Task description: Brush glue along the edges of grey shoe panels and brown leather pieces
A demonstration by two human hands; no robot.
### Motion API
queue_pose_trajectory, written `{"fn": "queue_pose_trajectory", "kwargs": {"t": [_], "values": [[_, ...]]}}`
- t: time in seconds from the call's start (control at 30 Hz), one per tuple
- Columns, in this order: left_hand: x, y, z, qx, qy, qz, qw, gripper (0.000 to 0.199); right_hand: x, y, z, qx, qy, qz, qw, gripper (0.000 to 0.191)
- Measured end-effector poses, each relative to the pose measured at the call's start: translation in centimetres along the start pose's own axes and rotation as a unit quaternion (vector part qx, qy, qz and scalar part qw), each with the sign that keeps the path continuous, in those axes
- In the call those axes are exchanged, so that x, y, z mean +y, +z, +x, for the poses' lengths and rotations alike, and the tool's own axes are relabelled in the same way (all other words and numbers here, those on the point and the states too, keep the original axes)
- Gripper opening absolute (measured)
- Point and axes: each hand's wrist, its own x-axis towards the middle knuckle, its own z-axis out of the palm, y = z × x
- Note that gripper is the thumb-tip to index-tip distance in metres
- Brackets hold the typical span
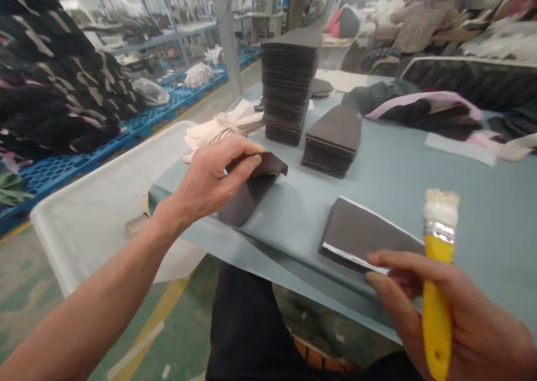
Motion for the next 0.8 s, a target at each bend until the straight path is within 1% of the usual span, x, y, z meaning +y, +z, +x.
{"fn": "queue_pose_trajectory", "kwargs": {"t": [0.07, 0.1, 0.13, 0.2, 0.27, 0.3, 0.33, 0.37, 0.43, 0.47, 0.5, 0.53, 0.57, 0.6, 0.63, 0.67, 0.7, 0.73, 0.77, 0.8], "values": [[1.8, -0.6, 1.3, -0.013, 0.054, -0.019, 0.998, 0.016, -0.3, -0.6, 2.3, -0.007, -0.009, 0.005, 1.0, 0.035], [2.6, -0.9, 1.9, -0.021, 0.082, -0.034, 0.996, 0.015, -0.4, -0.9, 3.6, 0.002, -0.019, 0.014, 1.0, 0.036], [3.5, -1.2, 2.3, -0.031, 0.107, -0.05, 0.993, 0.015, -0.6, -1.1, 4.7, 0.007, -0.031, 0.03, 0.999, 0.037], [5.1, -1.5, 3.0, -0.047, 0.145, -0.073, 0.986, 0.014, -1.1, -1.7, 6.9, -0.006, -0.053, 0.084, 0.995, 0.042], [6.9, -1.6, 3.4, -0.058, 0.168, -0.084, 0.98, 0.014, -2.0, -2.4, 8.5, -0.053, -0.058, 0.137, 0.987, 0.05], [7.8, -1.6, 3.5, -0.061, 0.18, -0.094, 0.977, 0.014, -2.7, -2.7, 9.1, -0.077, -0.057, 0.171, 0.981, 0.05], [8.8, -1.5, 3.7, -0.064, 0.189, -0.11, 0.974, 0.014, -3.3, -3.0, 9.5, -0.111, -0.055, 0.203, 0.971, 0.043], [9.7, -1.5, 3.8, -0.068, 0.191, -0.132, 0.97, 0.014, -4.0, -3.2, 9.7, -0.142, -0.055, 0.23, 0.961, 0.033], [11.1, -1.2, 4.0, -0.073, 0.162, -0.197, 0.964, 0.014, -5.2, -3.8, 9.7, -0.167, -0.055, 0.26, 0.949, 0.007], [11.6, -0.9, 4.1, -0.066, 0.138, -0.238, 0.959, 0.015, -5.6, -4.0, 9.5, -0.158, -0.054, 0.262, 0.951, 0.007], [11.8, -0.4, 4.0, -0.047, 0.112, -0.287, 0.95, 0.019, -5.9, -4.3, 9.2, -0.137, -0.049, 0.253, 0.956, 0.013], [11.8, 0.2, 3.7, -0.013, 0.08, -0.347, 0.934, 0.025, -5.9, -4.6, 8.8, -0.106, -0.042, 0.238, 0.964, 0.016], [11.6, 1.0, 3.2, 0.032, 0.042, -0.413, 0.909, 0.032, -5.8, -5.0, 8.5, -0.071, -0.033, 0.217, 0.973, 0.017], [11.3, 2.1, 2.3, 0.086, -0.014, -0.482, 0.872, 0.038, -5.6, -5.3, 8.0, -0.035, -0.022, 0.189, 0.981, 0.018], [11.0, 3.4, 1.2, 0.136, -0.101, -0.552, 0.817, 0.041, -5.2, -5.6, 7.6, 0.004, -0.012, 0.161, 0.987, 0.02], [10.8, 4.8, -0.3, 0.167, -0.2, -0.594, 0.761, 0.05, -4.7, -6.0, 7.2, 0.041, 0.003, 0.137, 0.99, 0.023], [10.8, 6.4, -1.9, 0.208, -0.26, -0.615, 0.715, 0.061, -4.2, -6.2, 6.7, 0.078, 0.023, 0.124, 0.989, 0.029], [11.0, 8.1, -3.6, 0.236, -0.307, -0.627, 0.676, 0.069, -3.6, -6.4, 6.2, 0.114, 0.049, 0.118, 0.985, 0.035], [11.7, 9.6, -5.2, 0.235, -0.35, -0.642, 0.641, 0.074, -3.0, -6.5, 5.7, 0.147, 0.077, 0.116, 0.979, 0.039], [12.6, 11.1, -6.6, 0.199, -0.387, -0.661, 0.611, 0.076, -2.4, -6.5, 5.2, 0.166, 0.1, 0.11, 0.975, 0.041]]}}
